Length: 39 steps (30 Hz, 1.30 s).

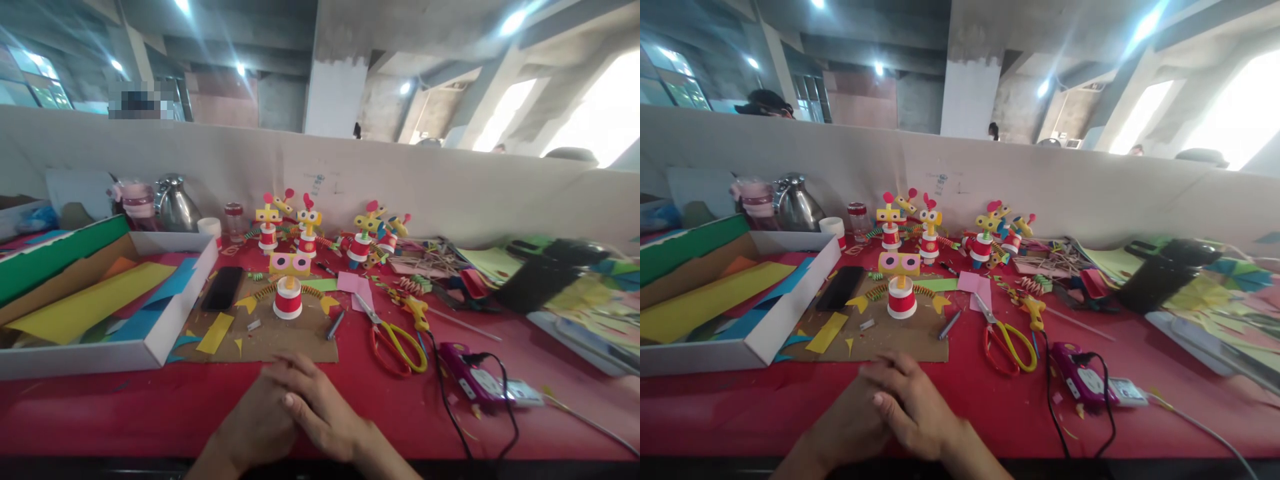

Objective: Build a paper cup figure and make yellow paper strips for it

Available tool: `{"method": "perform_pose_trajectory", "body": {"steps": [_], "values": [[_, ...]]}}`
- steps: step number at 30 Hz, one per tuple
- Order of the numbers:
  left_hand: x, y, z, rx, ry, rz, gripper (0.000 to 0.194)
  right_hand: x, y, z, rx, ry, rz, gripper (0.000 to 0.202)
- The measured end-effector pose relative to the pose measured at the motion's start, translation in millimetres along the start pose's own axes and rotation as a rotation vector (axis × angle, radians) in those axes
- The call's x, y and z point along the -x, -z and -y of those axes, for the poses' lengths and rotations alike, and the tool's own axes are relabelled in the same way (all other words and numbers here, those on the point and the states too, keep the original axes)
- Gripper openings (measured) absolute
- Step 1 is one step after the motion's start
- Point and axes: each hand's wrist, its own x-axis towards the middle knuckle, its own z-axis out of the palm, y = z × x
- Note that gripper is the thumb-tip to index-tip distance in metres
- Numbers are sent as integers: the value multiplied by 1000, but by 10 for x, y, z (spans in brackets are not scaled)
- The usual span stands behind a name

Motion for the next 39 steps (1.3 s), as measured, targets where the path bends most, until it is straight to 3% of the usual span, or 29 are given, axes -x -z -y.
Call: {"method": "perform_pose_trajectory", "body": {"steps": [3, 5, 7, 8, 10, 12, 16, 18, 20, 22, 24, 26, 29, 31, 33, 35, 37, 39], "values": [[-56, 43, -178, 32, -32, 29, 26, 93, -42, 79, -42, -34, 55, 39], [-37, 182, -208, 13, -40, 36, 26, 152, -41, 37, 28, -71, -7, 38], [27, 366, -167, -115, 21, -41, 27, 216, -39, -64, 132, -166, -122, 40], [80, 456, -122, -234, 104, -133, 29, 247, -40, -125, 172, -222, -189, 42], [244, 600, 3, -504, 412, -300, 34, 305, -38, -244, 204, -307, -300, 44], [483, 678, 144, -643, 659, -334, 36, 347, -33, -340, 179, -350, -368, 41], [1016, 673, 281, -378, 886, -183, 25, 375, -35, -443, 88, -440, -464, 40], [1206, 629, 226, -307, 936, -190, 24, 385, -46, -450, 118, -449, -513, 36], [1330, 576, 108, -294, 922, -194, 22, 426, -54, -424, 284, -369, -559, 25], [1410, 522, -36, -297, 870, -184, 20, 518, -50, -368, 484, -242, -569, 34], [1443, 474, -182, -279, 798, -176, 18, 649, -41, -291, 575, -150, -519, 40], [1396, 437, -317, -227, 735, -190, 19, 777, -50, -194, 523, -115, -469, 26], [1122, 392, -495, -119, 701, -178, 33, 850, -142, 1, 335, -107, -392, 19], [851, 362, -596, 104, 693, 14, 70, 795, -242, 162, 222, -59, -286, 20], [607, 338, -678, 384, 588, 176, 83, 696, -323, 327, 140, 25, -144, 24], [471, 338, -727, 523, 597, 252, 58, 607, -342, 472, 47, 10, -10, 30], [495, 376, -726, 487, 675, 266, 22, 571, -287, 571, -55, -72, 138, 32], [697, 466, -668, 379, 756, 251, 36, 595, -187, 609, -78, -140, 227, 38]]}}
